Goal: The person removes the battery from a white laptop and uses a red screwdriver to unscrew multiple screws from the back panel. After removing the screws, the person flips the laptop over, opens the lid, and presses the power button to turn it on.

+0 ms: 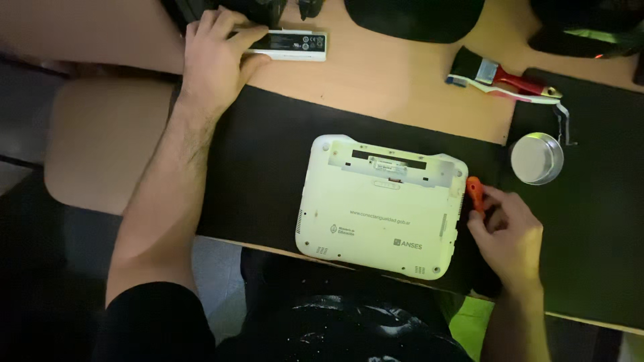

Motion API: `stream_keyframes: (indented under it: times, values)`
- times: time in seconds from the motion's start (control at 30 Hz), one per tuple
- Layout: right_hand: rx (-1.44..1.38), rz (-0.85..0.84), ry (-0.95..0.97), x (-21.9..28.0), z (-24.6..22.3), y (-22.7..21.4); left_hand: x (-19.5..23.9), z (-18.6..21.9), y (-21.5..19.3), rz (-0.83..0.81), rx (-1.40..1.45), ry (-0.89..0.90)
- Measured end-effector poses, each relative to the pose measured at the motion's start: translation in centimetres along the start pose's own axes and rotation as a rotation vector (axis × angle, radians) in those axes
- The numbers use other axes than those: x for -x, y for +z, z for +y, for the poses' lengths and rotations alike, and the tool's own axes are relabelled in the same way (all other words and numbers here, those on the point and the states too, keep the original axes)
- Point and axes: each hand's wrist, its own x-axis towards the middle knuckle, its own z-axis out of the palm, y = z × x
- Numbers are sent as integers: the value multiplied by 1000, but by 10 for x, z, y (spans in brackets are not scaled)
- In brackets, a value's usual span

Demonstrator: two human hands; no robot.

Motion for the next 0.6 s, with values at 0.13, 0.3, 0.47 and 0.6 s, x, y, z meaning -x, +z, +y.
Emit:
stream_keyframes:
  times: [0.13,0.3,0.47,0.6]
  values:
    - [-15,-17,49,-2,-6,-2,-3,0,3,52,38,25]
    - [31,-77,-5,-6,-10,-8,-8,-2,0,30,-38,135]
    - [-38,-44,15,-5,-19,-11,-5,3,13,106,-124,135]
    - [-102,-17,57,-5,-18,-8,-3,14,22,122,-196,60]
